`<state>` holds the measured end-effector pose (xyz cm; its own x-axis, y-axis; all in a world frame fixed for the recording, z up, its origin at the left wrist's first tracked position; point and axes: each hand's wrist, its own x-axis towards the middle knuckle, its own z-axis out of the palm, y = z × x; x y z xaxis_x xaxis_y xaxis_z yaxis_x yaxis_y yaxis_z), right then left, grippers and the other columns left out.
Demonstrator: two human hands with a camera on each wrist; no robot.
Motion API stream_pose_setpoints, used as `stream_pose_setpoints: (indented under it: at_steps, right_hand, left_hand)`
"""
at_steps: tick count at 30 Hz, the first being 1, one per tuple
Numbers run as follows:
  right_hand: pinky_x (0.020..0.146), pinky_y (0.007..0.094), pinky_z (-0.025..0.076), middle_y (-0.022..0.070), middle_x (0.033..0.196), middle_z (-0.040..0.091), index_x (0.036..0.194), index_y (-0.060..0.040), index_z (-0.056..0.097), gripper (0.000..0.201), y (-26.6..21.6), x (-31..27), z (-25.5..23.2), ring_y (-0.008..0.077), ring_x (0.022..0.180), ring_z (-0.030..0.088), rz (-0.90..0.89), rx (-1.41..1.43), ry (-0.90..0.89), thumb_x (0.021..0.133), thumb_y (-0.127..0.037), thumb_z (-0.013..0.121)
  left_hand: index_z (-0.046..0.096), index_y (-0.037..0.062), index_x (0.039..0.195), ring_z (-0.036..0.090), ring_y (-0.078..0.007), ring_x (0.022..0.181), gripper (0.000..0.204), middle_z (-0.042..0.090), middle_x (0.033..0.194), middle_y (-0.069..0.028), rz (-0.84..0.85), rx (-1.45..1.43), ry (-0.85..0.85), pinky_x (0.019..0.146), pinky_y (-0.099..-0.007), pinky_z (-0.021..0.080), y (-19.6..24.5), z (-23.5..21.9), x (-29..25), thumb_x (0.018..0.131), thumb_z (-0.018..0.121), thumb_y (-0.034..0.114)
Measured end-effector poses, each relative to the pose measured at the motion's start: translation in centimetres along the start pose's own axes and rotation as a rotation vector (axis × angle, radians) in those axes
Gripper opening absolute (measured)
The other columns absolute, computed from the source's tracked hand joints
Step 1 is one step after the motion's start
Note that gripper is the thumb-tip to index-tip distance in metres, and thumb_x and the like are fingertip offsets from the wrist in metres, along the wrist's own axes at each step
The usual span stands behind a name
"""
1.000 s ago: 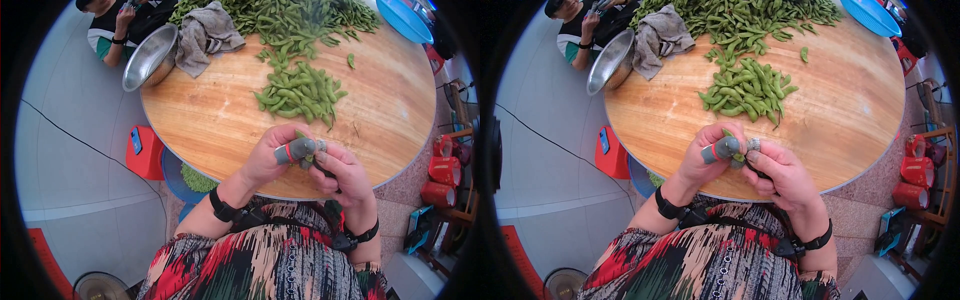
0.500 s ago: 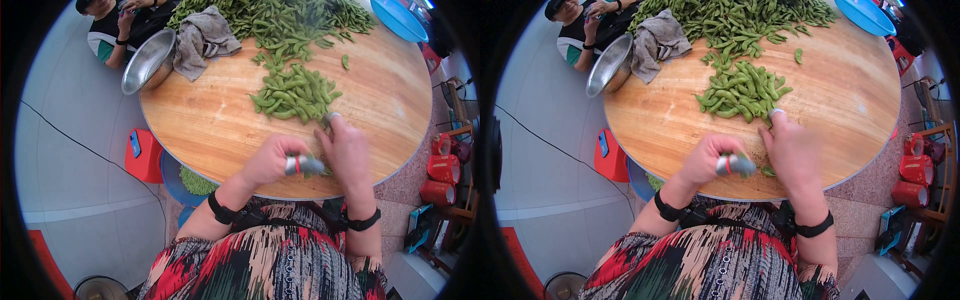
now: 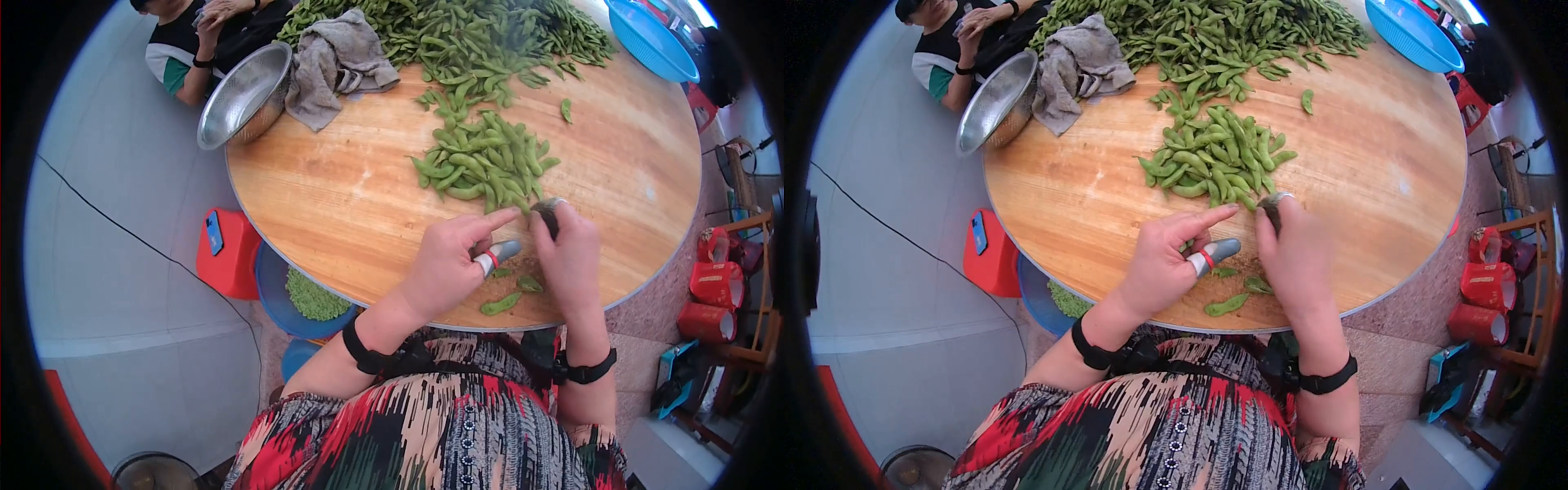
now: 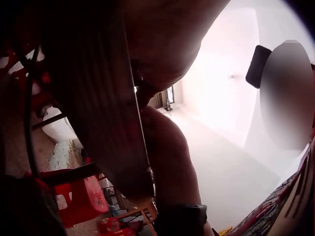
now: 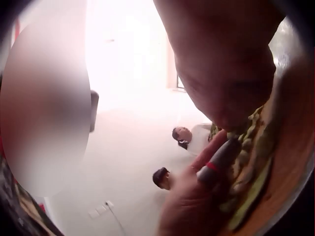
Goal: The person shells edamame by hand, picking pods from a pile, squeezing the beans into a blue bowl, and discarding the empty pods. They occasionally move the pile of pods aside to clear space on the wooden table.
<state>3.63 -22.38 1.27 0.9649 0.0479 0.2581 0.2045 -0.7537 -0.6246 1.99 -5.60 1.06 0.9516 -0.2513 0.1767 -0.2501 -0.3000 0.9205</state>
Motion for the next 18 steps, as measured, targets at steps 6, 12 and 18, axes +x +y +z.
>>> stream_pose_setpoints:
  at_steps: [6, 12, 18]
  right_hand:
    - [0.05, 0.023, 0.037, 0.0001, 0.062, 0.051, 0.087, 0.0002, 0.057, 0.02, -0.8, -1.1, -1.3, 0.0068, 0.056, 0.046, 0.307, 0.521, -0.363, 0.085, -0.02, 0.057]
    - [0.049, 0.0198, 0.034, -0.0039, 0.064, 0.046, 0.092, -0.0015, 0.054, 0.018, -1.5, -1.9, -1.5, 0.0046, 0.056, 0.042, 0.427, 0.945, -0.378, 0.091, -0.019, 0.049]
    - [0.047, 0.0184, 0.03, -0.0034, 0.067, 0.047, 0.086, -0.0037, 0.051, 0.018, -1.9, -2.5, -0.1, 0.0027, 0.055, 0.037, 0.283, 0.749, -0.425, 0.093, -0.019, 0.045]
  left_hand:
    - [0.062, 0.004, 0.104, 0.044, -0.0121, 0.053, 0.032, 0.049, 0.062, -0.0042, 0.147, 0.133, 0.023, 0.05, -0.0269, 0.038, -0.8, 0.2, 0.1, 0.072, 0.066, 0.003]
    - [0.061, 0.0022, 0.097, 0.047, -0.0054, 0.057, 0.015, 0.056, 0.069, -0.0002, -0.324, -0.519, 0.066, 0.049, -0.0176, 0.035, -0.6, 0.0, 0.1, 0.083, 0.058, 0.009]
    - [0.061, 0.0066, 0.093, 0.043, -0.0008, 0.056, 0.012, 0.057, 0.072, 0.0034, -0.302, -0.814, 0.015, 0.047, -0.0153, 0.03, -0.7, -0.1, 0.1, 0.084, 0.06, 0.014]
